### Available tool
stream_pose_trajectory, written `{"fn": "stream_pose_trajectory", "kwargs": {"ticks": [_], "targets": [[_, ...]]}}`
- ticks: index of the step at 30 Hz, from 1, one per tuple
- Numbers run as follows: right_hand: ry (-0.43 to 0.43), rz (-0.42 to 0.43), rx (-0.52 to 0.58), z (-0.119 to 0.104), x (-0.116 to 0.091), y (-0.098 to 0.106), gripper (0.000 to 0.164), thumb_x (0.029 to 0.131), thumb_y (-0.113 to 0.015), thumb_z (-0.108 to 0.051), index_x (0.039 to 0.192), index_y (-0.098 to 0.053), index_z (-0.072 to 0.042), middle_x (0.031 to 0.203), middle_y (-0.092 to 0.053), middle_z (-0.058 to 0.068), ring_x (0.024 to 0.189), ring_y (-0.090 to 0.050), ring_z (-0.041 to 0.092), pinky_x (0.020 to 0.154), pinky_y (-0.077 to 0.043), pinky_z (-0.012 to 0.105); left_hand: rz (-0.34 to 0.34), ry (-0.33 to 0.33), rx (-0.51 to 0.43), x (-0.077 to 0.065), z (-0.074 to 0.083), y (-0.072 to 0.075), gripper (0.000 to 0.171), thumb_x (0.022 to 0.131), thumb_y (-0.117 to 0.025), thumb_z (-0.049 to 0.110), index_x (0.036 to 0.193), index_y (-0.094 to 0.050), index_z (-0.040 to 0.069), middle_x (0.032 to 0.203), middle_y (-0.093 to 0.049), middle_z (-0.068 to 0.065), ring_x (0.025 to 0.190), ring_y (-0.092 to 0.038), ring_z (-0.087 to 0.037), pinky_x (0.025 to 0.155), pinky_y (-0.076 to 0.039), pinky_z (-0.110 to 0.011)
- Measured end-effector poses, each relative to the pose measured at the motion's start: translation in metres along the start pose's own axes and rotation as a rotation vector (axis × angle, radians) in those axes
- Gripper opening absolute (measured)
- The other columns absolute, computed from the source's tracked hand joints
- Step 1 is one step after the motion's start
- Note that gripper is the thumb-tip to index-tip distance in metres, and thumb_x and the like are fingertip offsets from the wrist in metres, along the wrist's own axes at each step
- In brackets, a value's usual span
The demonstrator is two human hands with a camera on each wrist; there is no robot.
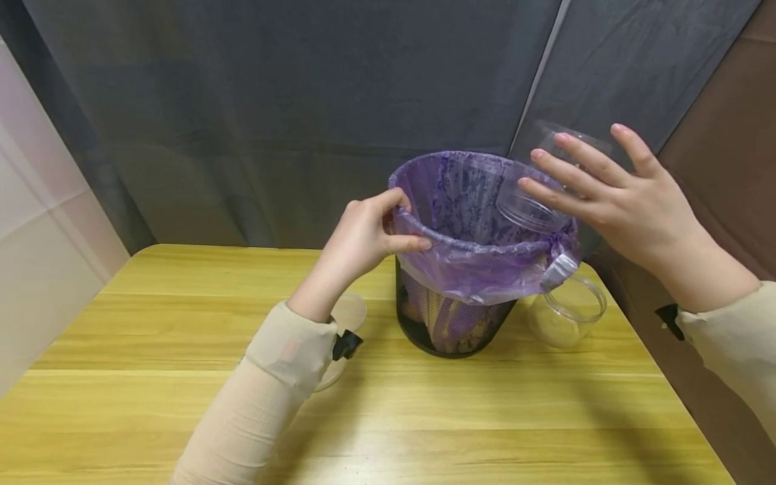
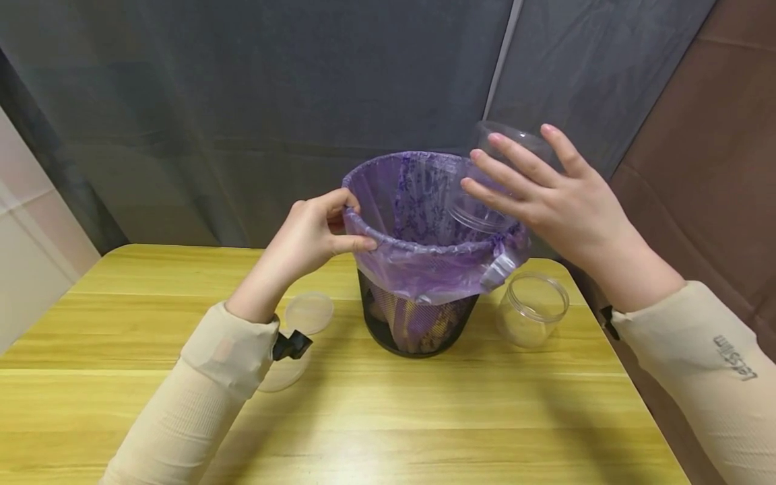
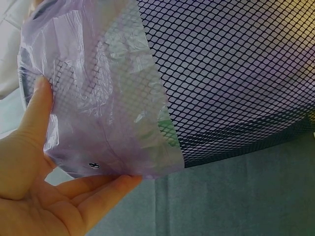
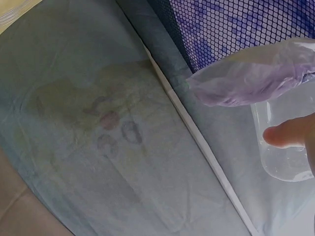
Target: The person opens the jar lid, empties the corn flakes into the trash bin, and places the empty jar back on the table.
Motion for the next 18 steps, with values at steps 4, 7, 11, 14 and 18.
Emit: {"fn": "stream_pose_trajectory", "kwargs": {"ticks": [4,7,11,14,18], "targets": [[0.008,0.001,-0.005,0.0,0.001,0.0,0.084,0.085,-0.047,0.019,0.148,-0.032,-0.034,0.149,-0.037,-0.006,0.136,-0.032,0.016,0.107,-0.025,0.047,-0.007,0.006,0.002,0.0,0.0,-0.001,0.039,0.072,-0.084,0.03,0.091,-0.055,0.011,0.066,-0.048,-0.004,0.058,-0.041,-0.016,0.053,-0.033,-0.03],[0.005,0.018,-0.021,0.0,0.003,0.001,0.086,0.084,-0.048,0.02,0.148,-0.031,-0.035,0.149,-0.036,-0.007,0.137,-0.031,0.015,0.107,-0.025,0.045,-0.007,0.006,0.003,0.0,0.001,-0.001,0.039,0.072,-0.085,0.03,0.09,-0.055,0.011,0.066,-0.048,-0.004,0.058,-0.041,-0.016,0.053,-0.033,-0.03],[-0.006,0.065,-0.039,-0.001,0.009,0.002,0.088,0.084,-0.049,0.021,0.148,-0.031,-0.036,0.149,-0.036,-0.009,0.136,-0.033,0.014,0.106,-0.027,0.045,-0.002,0.002,0.003,0.0,0.001,0.0,0.039,0.072,-0.085,0.03,0.09,-0.055,0.011,0.065,-0.047,-0.003,0.058,-0.04,-0.016,0.053,-0.033,-0.03],[-0.013,0.095,-0.047,-0.002,0.013,0.004,0.09,0.083,-0.049,0.022,0.148,-0.031,-0.037,0.149,-0.036,-0.01,0.135,-0.034,0.014,0.105,-0.028,0.045,0.0,-0.001,0.008,0.0,0.001,0.0,0.039,0.072,-0.084,0.03,0.09,-0.055,0.011,0.065,-0.046,-0.003,0.058,-0.04,-0.016,0.053,-0.033,-0.03],[-0.033,0.14,-0.069,-0.003,0.019,0.006,0.087,0.084,-0.052,0.02,0.146,-0.034,-0.038,0.147,-0.038,-0.011,0.134,-0.036,0.013,0.104,-0.029,0.046,0.0,0.0,0.015,0.0,0.001,0.0,0.04,0.072,-0.084,0.03,0.09,-0.055,0.011,0.065,-0.046,-0.003,0.058,-0.04,-0.016,0.053,-0.033,-0.03]]}}
Point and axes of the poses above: each hand's wrist, its own x-axis towards the middle knuckle, its own y-axis out of the back of the hand, z = x × y, the point moved 4 cm from there along x, towards the middle knuckle
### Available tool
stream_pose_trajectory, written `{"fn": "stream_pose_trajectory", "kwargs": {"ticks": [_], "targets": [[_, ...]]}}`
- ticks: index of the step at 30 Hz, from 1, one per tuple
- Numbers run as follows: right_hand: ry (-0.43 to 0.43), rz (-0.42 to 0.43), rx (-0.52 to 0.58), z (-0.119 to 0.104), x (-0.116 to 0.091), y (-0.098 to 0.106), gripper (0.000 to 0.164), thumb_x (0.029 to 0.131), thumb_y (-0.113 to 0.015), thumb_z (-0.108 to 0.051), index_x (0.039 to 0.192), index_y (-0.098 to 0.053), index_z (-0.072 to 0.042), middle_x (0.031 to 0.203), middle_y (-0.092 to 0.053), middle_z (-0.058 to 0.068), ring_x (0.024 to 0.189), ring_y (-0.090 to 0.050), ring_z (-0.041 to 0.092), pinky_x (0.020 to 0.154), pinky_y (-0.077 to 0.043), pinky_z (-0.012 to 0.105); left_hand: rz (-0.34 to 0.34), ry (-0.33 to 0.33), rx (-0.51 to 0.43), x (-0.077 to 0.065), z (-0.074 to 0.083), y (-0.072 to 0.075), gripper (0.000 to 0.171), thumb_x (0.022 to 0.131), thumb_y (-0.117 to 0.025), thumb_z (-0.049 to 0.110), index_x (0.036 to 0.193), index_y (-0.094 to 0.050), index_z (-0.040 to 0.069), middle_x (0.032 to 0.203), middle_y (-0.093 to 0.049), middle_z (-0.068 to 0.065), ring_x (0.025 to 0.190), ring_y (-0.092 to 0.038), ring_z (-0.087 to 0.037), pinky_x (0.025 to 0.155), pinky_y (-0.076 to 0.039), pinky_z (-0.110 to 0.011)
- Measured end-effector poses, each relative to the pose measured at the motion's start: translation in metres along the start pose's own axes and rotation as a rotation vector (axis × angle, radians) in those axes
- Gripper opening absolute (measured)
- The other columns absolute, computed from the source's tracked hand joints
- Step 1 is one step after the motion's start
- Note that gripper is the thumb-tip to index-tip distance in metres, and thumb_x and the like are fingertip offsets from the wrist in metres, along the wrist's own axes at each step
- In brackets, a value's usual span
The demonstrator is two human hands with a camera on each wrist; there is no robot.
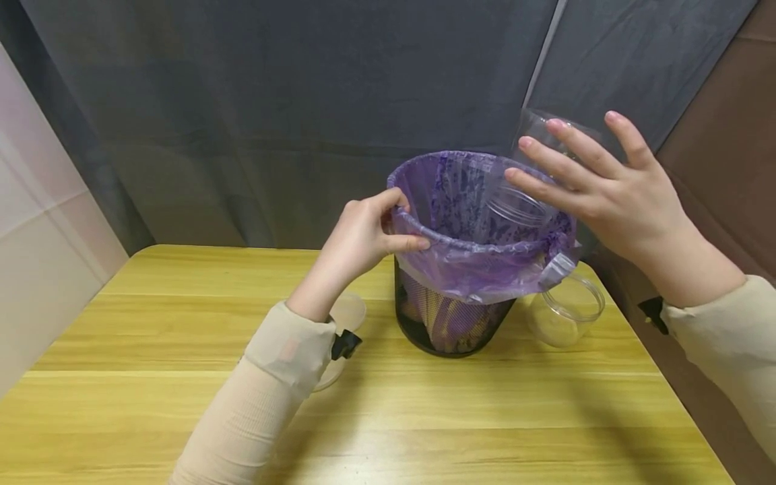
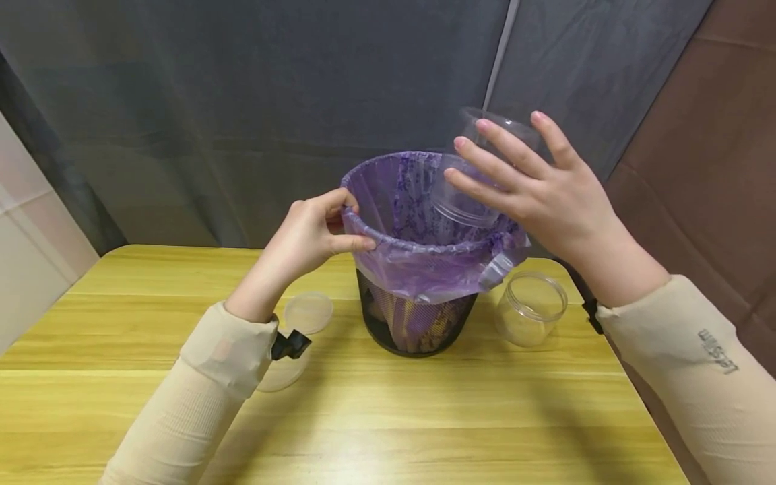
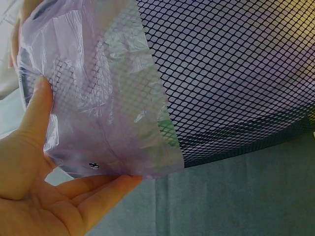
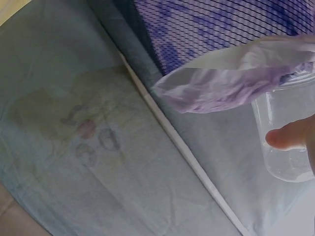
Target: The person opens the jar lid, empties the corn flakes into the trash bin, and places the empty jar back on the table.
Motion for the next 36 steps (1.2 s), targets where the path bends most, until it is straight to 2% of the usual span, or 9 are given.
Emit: {"fn": "stream_pose_trajectory", "kwargs": {"ticks": [6,11,16,23,36], "targets": [[-0.031,0.04,-0.013,-0.001,0.004,0.001,0.083,0.083,-0.055,0.016,0.144,-0.038,-0.039,0.146,-0.04,-0.012,0.133,-0.036,0.012,0.103,-0.03,0.046,0.0,-0.002,-0.002,0.0,0.0,0.0,0.04,0.072,-0.085,0.03,0.091,-0.055,0.011,0.065,-0.046,-0.003,0.058,-0.04,-0.016,0.053,-0.032,-0.03],[-0.007,-0.028,0.025,0.001,-0.004,-0.001,0.083,0.085,-0.051,0.017,0.146,-0.035,-0.036,0.145,-0.042,-0.008,0.133,-0.037,0.016,0.103,-0.03,0.048,0.002,-0.003,-0.003,0.0,0.0,-0.001,0.04,0.072,-0.084,0.031,0.091,-0.055,0.011,0.065,-0.045,-0.003,0.058,-0.04,-0.016,0.053,-0.032,-0.03],[-0.009,-0.076,0.07,0.004,-0.018,-0.003,0.074,0.085,-0.05,0.012,0.144,-0.039,-0.032,0.145,-0.042,-0.004,0.132,-0.038,0.02,0.104,-0.028,0.049,0.003,-0.009,-0.007,0.0,-0.001,-0.001,0.039,0.072,-0.084,0.03,0.09,-0.055,0.011,0.064,-0.045,-0.003,0.058,-0.039,-0.016,0.053,-0.032,-0.03],[0.026,-0.12,0.047,0.004,-0.022,-0.007,0.084,0.083,-0.05,0.016,0.147,-0.033,-0.035,0.149,-0.036,-0.006,0.137,-0.031,0.017,0.106,-0.026,0.047,0.007,-0.007,-0.002,0.0,-0.001,-0.001,0.039,0.072,-0.084,0.031,0.09,-0.055,0.011,0.065,-0.047,-0.004,0.057,-0.04,-0.016,0.053,-0.033,-0.03],[-0.007,-0.065,0.057,0.001,-0.01,0.0,0.083,0.085,-0.048,0.018,0.147,-0.035,-0.036,0.148,-0.038,-0.008,0.135,-0.034,0.017,0.104,-0.028,0.049,0.007,-0.007,-0.004,0.0,0.0,0.0,0.039,0.072,-0.085,0.03,0.09,-0.055,0.011,0.065,-0.047,-0.003,0.058,-0.04,-0.016,0.053,-0.033,-0.03]]}}
Point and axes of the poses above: each hand's wrist, its own x-axis towards the middle knuckle, its own y-axis out of the back of the hand, z = x × y, the point moved 4 cm from there along x, towards the middle knuckle
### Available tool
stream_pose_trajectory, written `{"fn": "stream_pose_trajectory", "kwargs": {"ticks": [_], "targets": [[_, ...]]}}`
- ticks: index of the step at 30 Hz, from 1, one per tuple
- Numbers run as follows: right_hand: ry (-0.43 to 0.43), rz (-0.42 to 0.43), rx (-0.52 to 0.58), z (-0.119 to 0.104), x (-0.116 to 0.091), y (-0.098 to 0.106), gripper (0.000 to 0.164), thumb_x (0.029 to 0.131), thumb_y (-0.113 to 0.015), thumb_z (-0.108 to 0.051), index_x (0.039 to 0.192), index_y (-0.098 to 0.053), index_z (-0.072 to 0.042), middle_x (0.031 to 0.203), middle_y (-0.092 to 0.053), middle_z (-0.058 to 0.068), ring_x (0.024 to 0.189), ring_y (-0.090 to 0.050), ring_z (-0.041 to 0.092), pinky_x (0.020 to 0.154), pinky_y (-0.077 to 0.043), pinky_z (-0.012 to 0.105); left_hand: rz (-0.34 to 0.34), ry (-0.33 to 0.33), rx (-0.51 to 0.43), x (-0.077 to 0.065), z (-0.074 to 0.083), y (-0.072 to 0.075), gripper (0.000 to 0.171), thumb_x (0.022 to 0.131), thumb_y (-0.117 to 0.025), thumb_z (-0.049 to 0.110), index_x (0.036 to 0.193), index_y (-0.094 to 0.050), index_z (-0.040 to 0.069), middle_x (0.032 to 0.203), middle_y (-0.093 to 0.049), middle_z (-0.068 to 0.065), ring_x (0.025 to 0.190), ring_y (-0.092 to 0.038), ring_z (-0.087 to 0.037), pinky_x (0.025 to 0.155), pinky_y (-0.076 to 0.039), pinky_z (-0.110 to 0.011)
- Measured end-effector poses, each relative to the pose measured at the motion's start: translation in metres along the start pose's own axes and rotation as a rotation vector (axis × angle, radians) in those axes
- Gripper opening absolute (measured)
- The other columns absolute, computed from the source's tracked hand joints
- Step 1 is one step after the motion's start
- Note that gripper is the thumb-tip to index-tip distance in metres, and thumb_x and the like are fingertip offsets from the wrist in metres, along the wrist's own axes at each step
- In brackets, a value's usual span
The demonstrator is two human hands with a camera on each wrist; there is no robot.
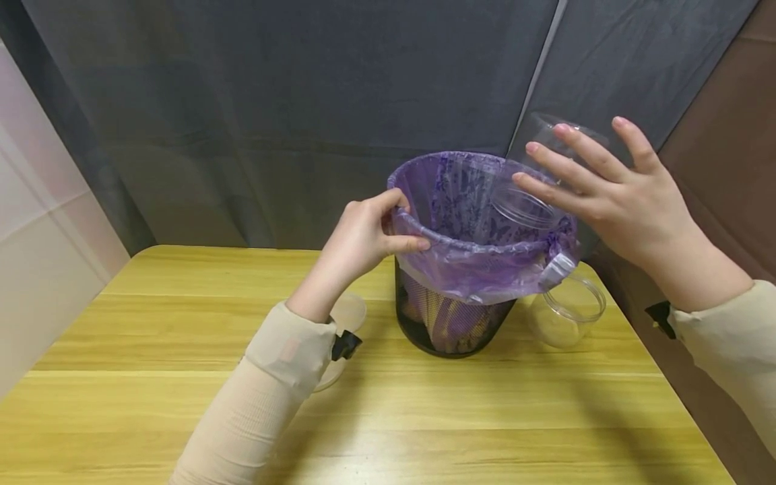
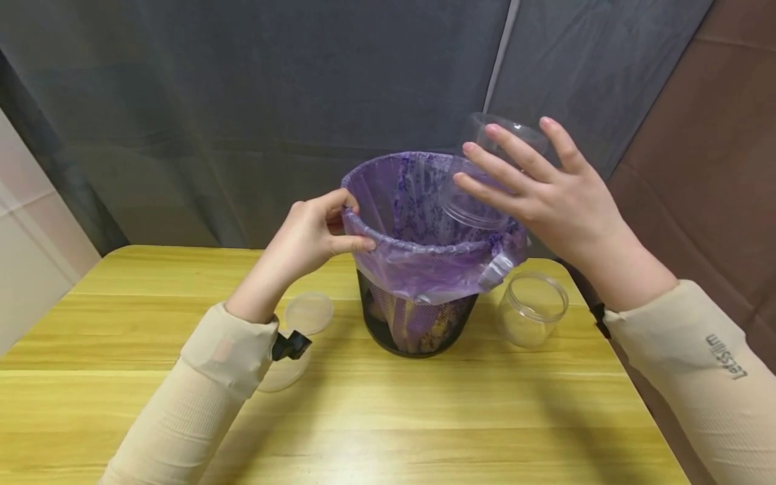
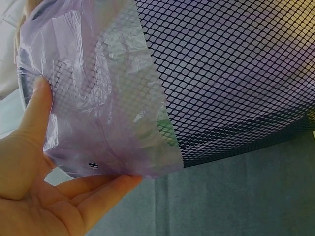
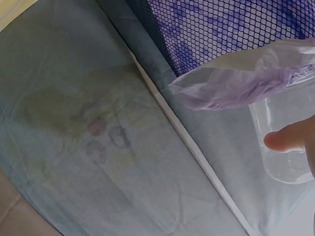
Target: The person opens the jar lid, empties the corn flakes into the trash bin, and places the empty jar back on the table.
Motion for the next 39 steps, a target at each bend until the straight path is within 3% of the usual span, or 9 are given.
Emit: {"fn": "stream_pose_trajectory", "kwargs": {"ticks": [11,26,39], "targets": [[-0.025,-0.001,0.034,0.002,-0.005,0.002,0.071,0.087,-0.049,0.011,0.142,-0.042,-0.032,0.144,-0.043,-0.004,0.133,-0.038,0.019,0.104,-0.027,0.05,0.0,-0.001,0.002,0.0,0.0,0.0,0.039,0.072,-0.085,0.03,0.09,-0.056,0.011,0.065,-0.046,-0.003,0.059,-0.039,-0.016,0.053,-0.032,-0.03],[-0.009,-0.031,0.032,0.002,-0.001,0.001,0.078,0.085,-0.052,0.014,0.145,-0.039,-0.034,0.147,-0.04,-0.005,0.136,-0.034,0.018,0.106,-0.025,0.049,-0.009,0.012,0.002,-0.001,0.0,-0.001,0.039,0.073,-0.084,0.031,0.091,-0.055,0.011,0.066,-0.045,-0.004,0.058,-0.039,-0.016,0.053,-0.032,-0.03],[0.006,0.021,-0.03,0.001,0.011,0.002,0.086,0.085,-0.049,0.021,0.147,-0.033,-0.038,0.146,-0.041,-0.008,0.134,-0.036,0.017,0.105,-0.028,0.047,-0.008,0.01,0.005,0.0,-0.001,-0.001,0.04,0.072,-0.084,0.031,0.092,-0.055,0.011,0.065,-0.045,-0.003,0.058,-0.039,-0.016,0.053,-0.032,-0.031]]}}
Point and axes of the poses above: each hand's wrist, its own x-axis towards the middle knuckle, its own y-axis out of the back of the hand, z = x × y, the point moved 4 cm from there along x, towards the middle knuckle
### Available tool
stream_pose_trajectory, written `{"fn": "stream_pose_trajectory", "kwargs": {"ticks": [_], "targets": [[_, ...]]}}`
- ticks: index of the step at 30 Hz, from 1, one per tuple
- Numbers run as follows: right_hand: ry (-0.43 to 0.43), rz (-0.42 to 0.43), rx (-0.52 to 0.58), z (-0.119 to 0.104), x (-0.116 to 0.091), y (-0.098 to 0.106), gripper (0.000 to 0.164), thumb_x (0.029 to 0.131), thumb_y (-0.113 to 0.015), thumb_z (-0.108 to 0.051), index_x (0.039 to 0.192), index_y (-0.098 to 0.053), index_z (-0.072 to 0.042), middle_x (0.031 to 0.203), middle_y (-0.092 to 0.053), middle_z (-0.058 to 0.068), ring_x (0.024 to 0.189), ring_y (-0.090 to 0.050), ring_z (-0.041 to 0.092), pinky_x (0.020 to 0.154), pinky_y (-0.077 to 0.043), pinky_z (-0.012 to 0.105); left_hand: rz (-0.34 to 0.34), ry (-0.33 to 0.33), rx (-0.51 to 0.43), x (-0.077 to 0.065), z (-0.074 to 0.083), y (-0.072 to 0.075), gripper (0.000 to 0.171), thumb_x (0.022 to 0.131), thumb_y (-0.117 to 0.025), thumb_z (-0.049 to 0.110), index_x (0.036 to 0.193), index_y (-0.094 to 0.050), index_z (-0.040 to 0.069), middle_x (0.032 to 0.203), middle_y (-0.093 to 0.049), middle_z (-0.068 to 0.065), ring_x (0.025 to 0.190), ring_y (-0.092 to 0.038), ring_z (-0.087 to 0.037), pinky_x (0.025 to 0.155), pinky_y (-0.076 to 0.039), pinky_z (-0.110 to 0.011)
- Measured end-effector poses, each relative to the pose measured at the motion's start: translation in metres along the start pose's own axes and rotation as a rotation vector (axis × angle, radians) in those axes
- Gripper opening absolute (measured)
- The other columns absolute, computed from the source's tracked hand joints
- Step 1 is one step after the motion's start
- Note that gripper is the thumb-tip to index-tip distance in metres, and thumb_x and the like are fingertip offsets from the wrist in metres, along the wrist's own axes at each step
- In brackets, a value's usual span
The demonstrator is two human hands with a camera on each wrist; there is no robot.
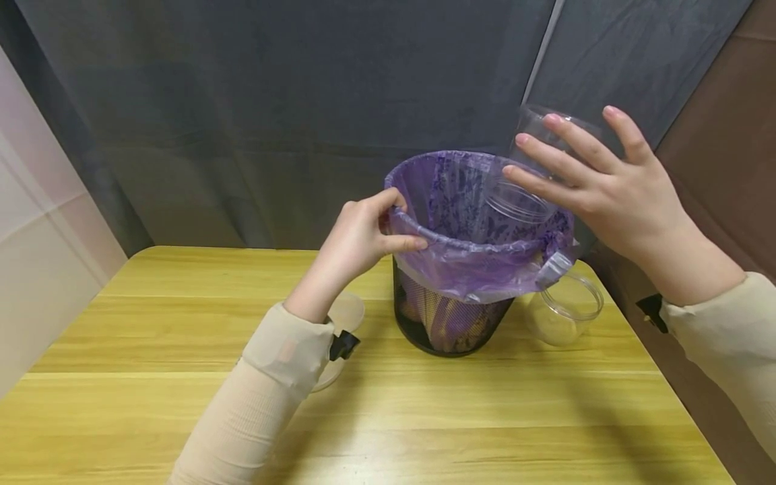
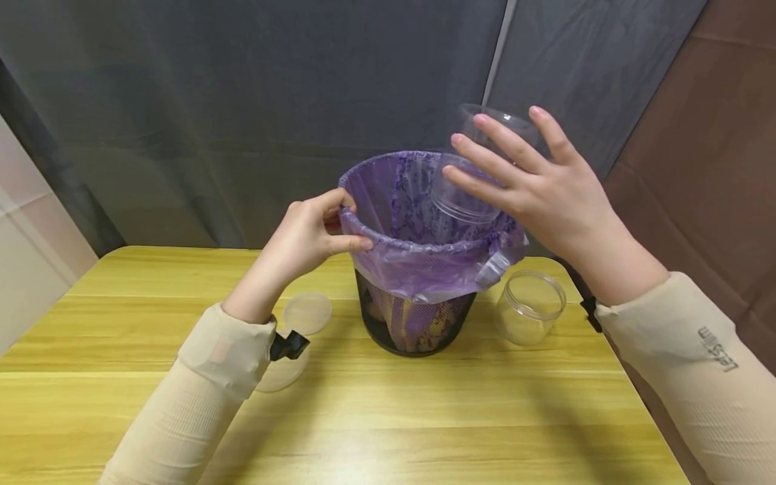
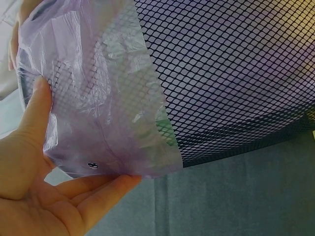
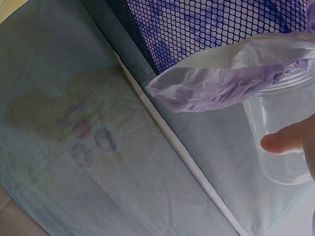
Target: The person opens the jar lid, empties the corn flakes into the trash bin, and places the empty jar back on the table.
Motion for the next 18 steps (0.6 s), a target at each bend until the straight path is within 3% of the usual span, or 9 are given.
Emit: {"fn": "stream_pose_trajectory", "kwargs": {"ticks": [8,18], "targets": [[0.054,-0.2,0.082,0.002,-0.015,-0.002,0.085,0.082,-0.049,0.022,0.148,-0.033,-0.028,0.151,-0.035,0.0,0.138,-0.03,0.022,0.107,-0.022,0.052,0.003,-0.008,0.001,0.0,0.0,0.0,0.039,0.073,-0.084,0.031,0.091,-0.055,0.011,0.065,-0.046,-0.004,0.058,-0.039,-0.016,0.053,-0.032,-0.03],[0.063,-0.229,0.09,0.001,-0.018,-0.004,0.086,0.079,-0.049,0.025,0.147,-0.036,-0.026,0.152,-0.031,0.0,0.138,-0.029,0.023,0.107,-0.021,0.053,0.003,-0.009,-0.002,0.001,-0.001,-0.001,0.039,0.073,-0.084,0.03,0.091,-0.055,0.011,0.066,-0.047,-0.005,0.058,-0.04,-0.016,0.053,-0.033,-0.03]]}}
Point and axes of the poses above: each hand's wrist, its own x-axis towards the middle knuckle, its own y-axis out of the back of the hand, z = x × y, the point moved 4 cm from there along x, towards the middle knuckle
